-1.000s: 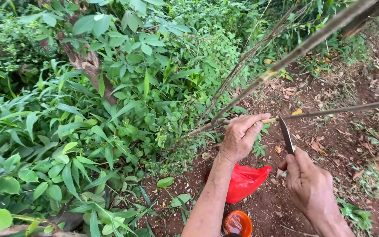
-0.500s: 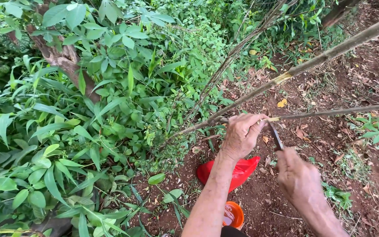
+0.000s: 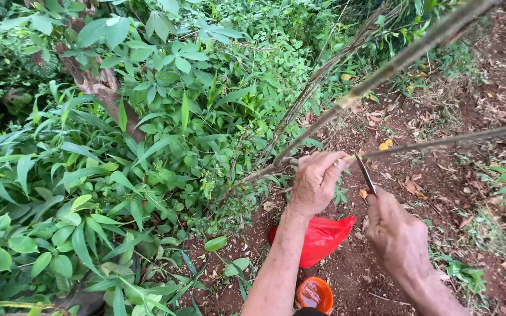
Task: Using a knife to scrape a ring of bark from a thin tree branch in a garden setting, likely for plant propagation.
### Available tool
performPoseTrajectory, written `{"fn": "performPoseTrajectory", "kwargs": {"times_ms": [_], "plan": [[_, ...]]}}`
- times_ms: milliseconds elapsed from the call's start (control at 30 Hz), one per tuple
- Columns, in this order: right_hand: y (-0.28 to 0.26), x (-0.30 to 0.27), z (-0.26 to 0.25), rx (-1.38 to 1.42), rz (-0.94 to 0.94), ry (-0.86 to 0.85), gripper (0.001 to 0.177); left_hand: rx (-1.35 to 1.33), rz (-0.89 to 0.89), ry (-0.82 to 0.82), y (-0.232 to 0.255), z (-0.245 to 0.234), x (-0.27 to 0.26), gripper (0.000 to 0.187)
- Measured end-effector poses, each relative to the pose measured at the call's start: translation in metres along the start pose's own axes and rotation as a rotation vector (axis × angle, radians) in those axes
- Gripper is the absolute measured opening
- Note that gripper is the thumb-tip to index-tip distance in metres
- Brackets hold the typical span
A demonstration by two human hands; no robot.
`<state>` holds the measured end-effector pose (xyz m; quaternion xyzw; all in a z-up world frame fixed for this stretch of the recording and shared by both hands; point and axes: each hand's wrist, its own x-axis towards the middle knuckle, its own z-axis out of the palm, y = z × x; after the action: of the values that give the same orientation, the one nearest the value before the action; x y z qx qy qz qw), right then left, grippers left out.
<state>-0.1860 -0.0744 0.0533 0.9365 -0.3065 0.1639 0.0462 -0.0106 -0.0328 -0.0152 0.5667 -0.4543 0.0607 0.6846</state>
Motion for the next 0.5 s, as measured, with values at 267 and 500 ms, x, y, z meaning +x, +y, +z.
{"fn": "performPoseTrajectory", "kwargs": {"times_ms": [267,500], "plan": [[-0.028,0.033,-0.003,-0.116,-0.298,0.205,0.023,-0.053,0.051,0.082,0.037,-0.063,0.019,0.027],[-0.051,0.074,0.001,-0.107,-0.586,0.487,0.023,-0.021,-0.017,0.202,0.034,-0.089,0.019,0.031]]}}
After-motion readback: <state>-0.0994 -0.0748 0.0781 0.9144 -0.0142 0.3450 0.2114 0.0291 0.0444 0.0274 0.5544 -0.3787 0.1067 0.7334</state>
